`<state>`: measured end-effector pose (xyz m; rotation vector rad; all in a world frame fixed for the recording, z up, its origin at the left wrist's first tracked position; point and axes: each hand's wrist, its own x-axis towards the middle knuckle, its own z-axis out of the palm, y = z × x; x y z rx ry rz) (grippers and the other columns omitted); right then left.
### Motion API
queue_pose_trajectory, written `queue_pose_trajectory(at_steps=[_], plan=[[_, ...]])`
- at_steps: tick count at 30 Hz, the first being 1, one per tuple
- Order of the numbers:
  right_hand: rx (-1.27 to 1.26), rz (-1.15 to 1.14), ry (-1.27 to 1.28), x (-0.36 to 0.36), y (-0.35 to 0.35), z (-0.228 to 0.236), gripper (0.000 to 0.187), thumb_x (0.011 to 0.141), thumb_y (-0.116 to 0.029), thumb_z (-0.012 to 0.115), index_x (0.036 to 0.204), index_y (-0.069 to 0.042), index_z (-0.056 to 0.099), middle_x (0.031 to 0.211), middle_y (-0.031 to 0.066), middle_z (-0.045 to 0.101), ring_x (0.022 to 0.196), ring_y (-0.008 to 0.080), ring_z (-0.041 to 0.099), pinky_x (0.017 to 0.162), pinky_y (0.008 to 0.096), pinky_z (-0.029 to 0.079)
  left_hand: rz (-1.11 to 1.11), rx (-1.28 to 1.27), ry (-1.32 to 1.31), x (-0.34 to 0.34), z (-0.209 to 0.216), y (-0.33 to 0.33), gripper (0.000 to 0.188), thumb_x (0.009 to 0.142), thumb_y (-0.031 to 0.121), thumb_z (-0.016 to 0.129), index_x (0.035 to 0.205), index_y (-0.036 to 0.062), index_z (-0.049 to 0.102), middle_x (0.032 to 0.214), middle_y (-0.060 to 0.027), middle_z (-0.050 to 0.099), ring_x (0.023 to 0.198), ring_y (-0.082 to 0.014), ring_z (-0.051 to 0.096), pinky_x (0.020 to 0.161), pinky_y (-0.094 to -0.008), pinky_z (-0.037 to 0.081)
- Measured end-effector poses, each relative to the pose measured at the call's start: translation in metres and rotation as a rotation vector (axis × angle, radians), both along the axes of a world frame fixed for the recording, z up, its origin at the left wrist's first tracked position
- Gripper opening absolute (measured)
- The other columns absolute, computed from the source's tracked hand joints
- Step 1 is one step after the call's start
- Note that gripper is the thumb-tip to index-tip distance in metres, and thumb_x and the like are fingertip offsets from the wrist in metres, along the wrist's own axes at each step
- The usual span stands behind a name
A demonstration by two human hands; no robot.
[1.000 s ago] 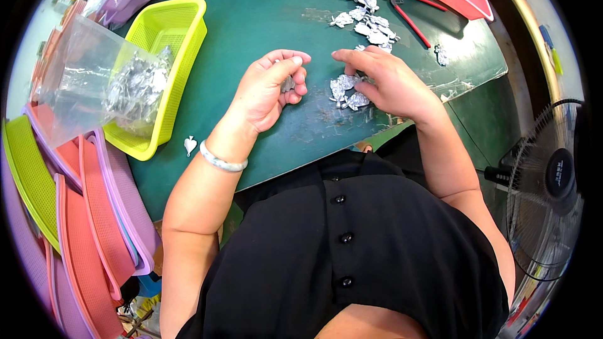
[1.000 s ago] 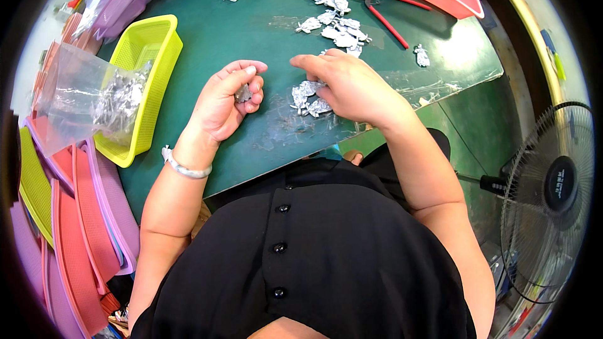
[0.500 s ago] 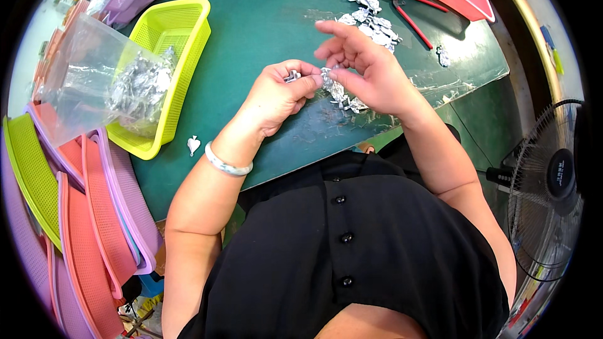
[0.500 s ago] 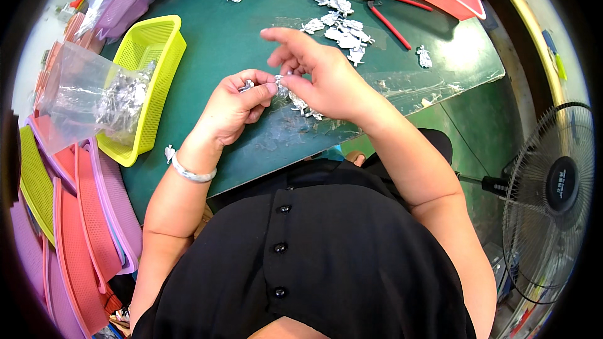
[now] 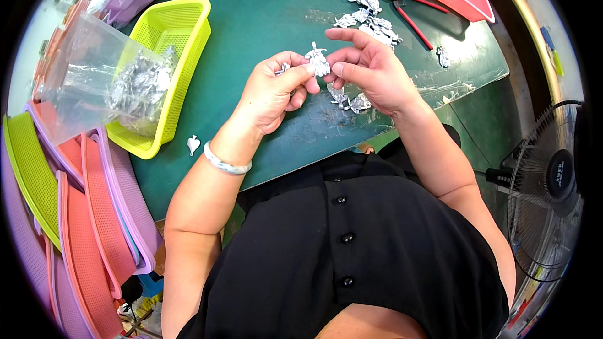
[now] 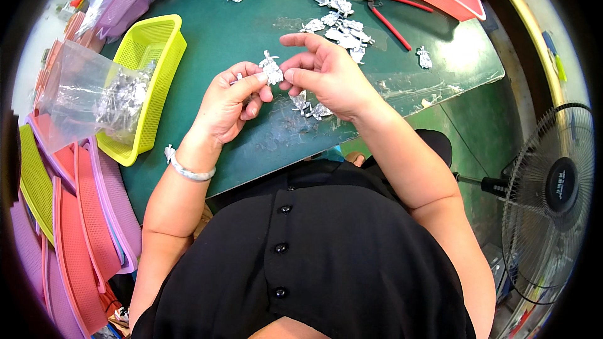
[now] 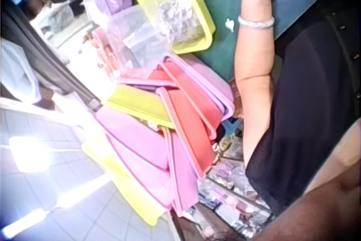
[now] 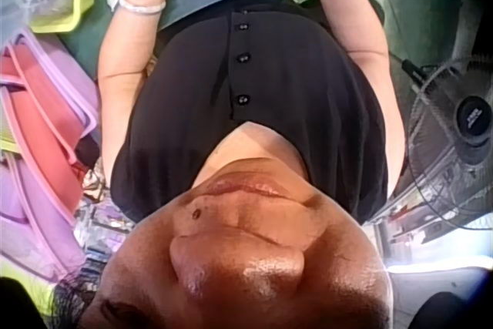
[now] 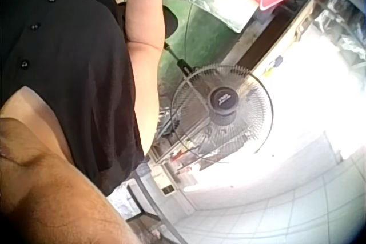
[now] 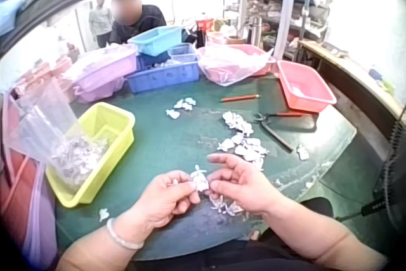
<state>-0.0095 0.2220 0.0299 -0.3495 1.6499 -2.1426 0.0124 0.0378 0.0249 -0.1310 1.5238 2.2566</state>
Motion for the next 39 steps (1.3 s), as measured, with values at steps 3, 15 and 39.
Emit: queue_pose_trajectory(at_steps=[3,15,39], plan=[[-0.035,0.001,-0.040,-0.001,0.000,-0.002,0.046,0.079,0.002,0.056,0.122,0.005,0.039,0.088,0.0110,0.058,0.075,0.0153,0.058,0.064,0.0246,0.047,-0.001,-0.001,0.001,-0.001,-0.002,-0.001,0.008,0.084,0.011,0.057,0.085,0.0046,0.051,0.065,-0.0058,0.058,0.042,-0.0047,0.046,0.036,-0.0145,0.030],[-0.056,0.005,-0.089,-0.003,-0.001,-0.001,0.047,0.079,0.000,0.057,0.121,0.005,0.039,0.085,0.0094,0.059,0.072,0.0151,0.059,0.062,0.0241,0.047,0.006,-0.009,-0.014,-0.001,-0.002,-0.002,0.008,0.083,0.011,0.057,0.085,0.0050,0.051,0.064,-0.0051,0.058,0.042,-0.0049,0.046,0.037,-0.0146,0.033],[0.225,-0.128,0.473,0.004,-0.013,-0.010,0.040,0.077,0.002,0.056,0.116,-0.001,0.048,0.082,0.0054,0.059,0.075,0.0090,0.055,0.068,0.0220,0.045,0.104,0.210,-0.097,-0.004,-0.009,0.003,0.024,0.088,0.019,0.054,0.103,0.0003,0.057,0.084,-0.0051,0.058,0.073,-0.0123,0.055,0.067,-0.0245,0.047]])
